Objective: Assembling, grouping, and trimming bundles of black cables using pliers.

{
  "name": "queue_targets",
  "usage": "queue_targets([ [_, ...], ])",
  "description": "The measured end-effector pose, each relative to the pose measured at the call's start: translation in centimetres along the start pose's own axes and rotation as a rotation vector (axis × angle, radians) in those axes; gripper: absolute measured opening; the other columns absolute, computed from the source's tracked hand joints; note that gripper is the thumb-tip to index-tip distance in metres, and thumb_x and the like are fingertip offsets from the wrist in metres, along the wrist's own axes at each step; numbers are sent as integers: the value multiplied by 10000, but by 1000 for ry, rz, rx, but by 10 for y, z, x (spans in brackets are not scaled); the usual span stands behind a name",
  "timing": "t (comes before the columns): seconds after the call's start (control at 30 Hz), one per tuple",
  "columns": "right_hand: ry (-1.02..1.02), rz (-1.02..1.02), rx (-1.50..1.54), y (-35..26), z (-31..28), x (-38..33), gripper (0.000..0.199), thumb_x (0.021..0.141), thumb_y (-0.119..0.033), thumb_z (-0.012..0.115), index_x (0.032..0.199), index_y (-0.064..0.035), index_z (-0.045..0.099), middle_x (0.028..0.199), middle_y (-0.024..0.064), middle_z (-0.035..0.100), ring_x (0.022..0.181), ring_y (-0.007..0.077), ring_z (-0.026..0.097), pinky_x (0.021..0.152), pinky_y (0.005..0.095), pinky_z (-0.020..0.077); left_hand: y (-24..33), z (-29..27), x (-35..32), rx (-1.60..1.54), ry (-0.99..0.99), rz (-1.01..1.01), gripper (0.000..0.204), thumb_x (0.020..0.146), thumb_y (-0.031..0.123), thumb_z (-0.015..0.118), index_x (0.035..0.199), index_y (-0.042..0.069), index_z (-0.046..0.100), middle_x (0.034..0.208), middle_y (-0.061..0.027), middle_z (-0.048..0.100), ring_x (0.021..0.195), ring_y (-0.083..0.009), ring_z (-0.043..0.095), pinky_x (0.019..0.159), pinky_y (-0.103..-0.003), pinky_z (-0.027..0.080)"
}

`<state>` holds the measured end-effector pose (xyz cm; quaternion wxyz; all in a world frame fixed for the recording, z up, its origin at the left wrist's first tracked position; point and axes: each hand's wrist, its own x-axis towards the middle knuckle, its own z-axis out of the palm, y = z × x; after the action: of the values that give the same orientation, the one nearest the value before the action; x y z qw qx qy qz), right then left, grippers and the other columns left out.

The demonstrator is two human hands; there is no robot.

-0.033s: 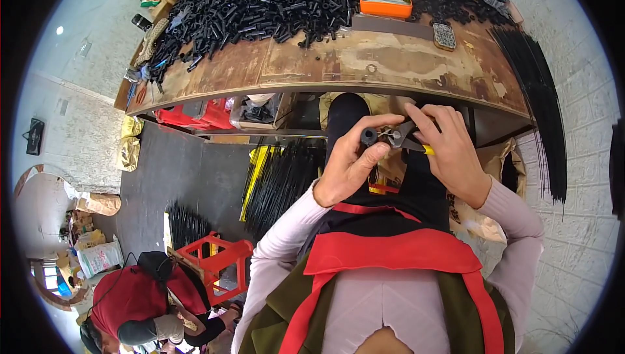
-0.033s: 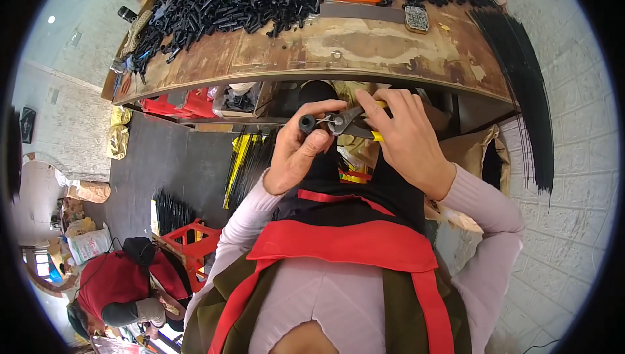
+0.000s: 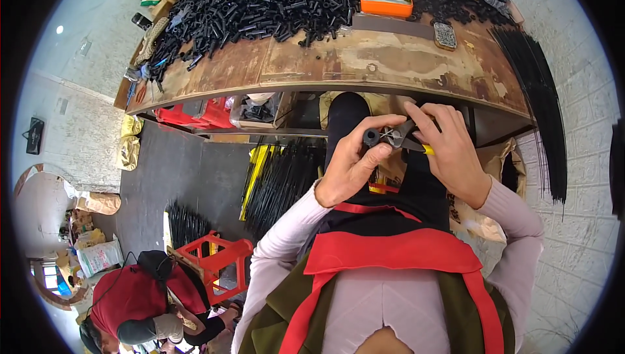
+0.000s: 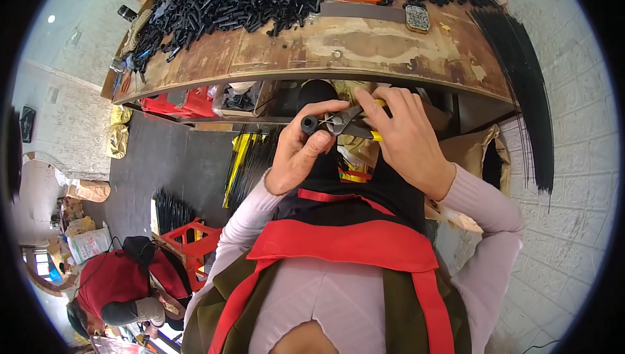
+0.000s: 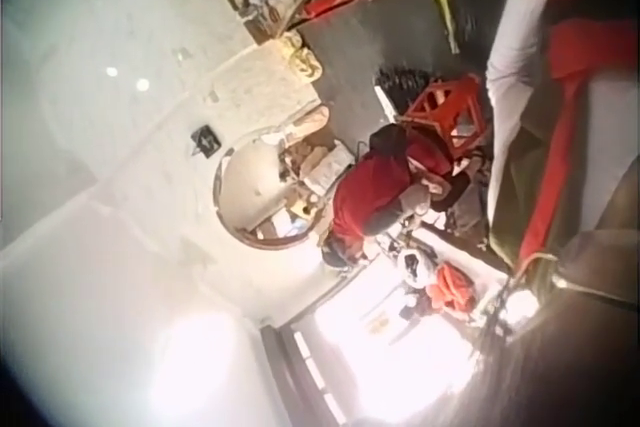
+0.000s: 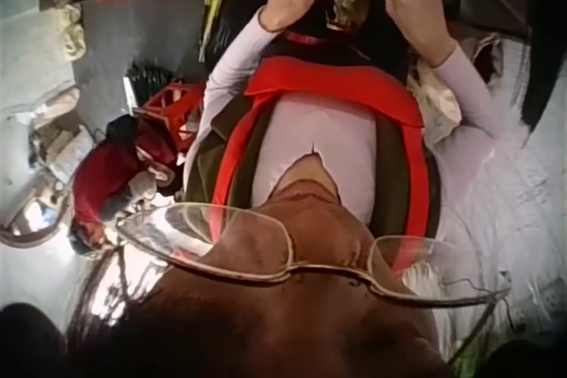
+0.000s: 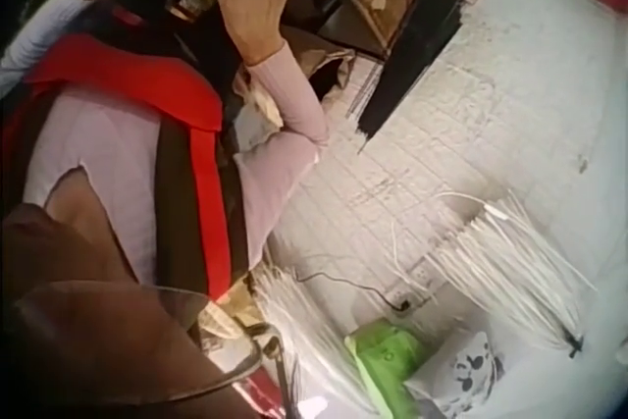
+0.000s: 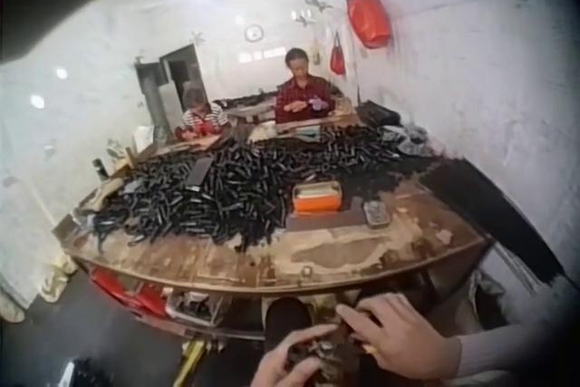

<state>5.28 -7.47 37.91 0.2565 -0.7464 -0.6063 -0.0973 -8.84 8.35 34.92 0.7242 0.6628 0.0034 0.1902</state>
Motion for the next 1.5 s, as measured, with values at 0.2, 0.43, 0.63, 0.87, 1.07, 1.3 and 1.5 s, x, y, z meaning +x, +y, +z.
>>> queue_targets([
  [0.2,-106,-31,27,3,-6,1,476,786,11,653,1251,-38,562,973,109,551,878,296,537,752,379,423,2,0,-4,5,17,-10,474,964,277,604,1334,-4,514,852,14,543,743,-80,459,675,-220,392],
  [0.43,-778,240,597,9,-62,3,377,790,-140,773,1117,-48,609,733,14,591,607,150,594,555,299,435,13,-9,5,152,-280,-2,486,865,234,728,1284,25,594,1078,-55,650,882,-102,542,788,-251,450],
  [0.63,-341,282,386,9,-38,-33,491,769,-152,749,1160,-13,486,810,113,583,634,206,589,588,311,463,-6,1,14,157,-214,14,391,920,171,640,1272,12,578,1201,-78,617,1044,-142,569,929,-282,439],
  [0.87,-451,231,501,23,-48,-13,376,836,-139,654,1131,35,499,663,136,558,552,283,592,560,350,490,1,-14,27,68,-284,-150,461,956,328,611,1306,33,555,1017,14,574,785,-57,443,694,-204,370],
  [1.07,-516,338,658,27,-32,-24,352,825,-101,623,1138,7,503,824,123,556,786,232,622,670,325,483,-5,-7,30,-49,-271,-166,475,974,386,570,1293,33,562,810,49,452,727,-48,412,642,-199,351],
  [1.3,-929,622,814,25,-68,13,371,804,-71,691,1115,10,505,843,110,617,637,168,626,584,282,493,-4,-23,37,60,-346,-162,438,996,267,566,1356,28,496,1068,-23,620,1012,-78,564,872,-234,460],
  [1.5,-576,438,727,38,-33,-27,368,813,-134,621,1129,3,492,930,139,590,808,210,634,686,294,476,-19,-11,38,-5,-343,-210,493,957,365,591,1331,48,535,953,16,525,847,-64,446,729,-220,398],
])
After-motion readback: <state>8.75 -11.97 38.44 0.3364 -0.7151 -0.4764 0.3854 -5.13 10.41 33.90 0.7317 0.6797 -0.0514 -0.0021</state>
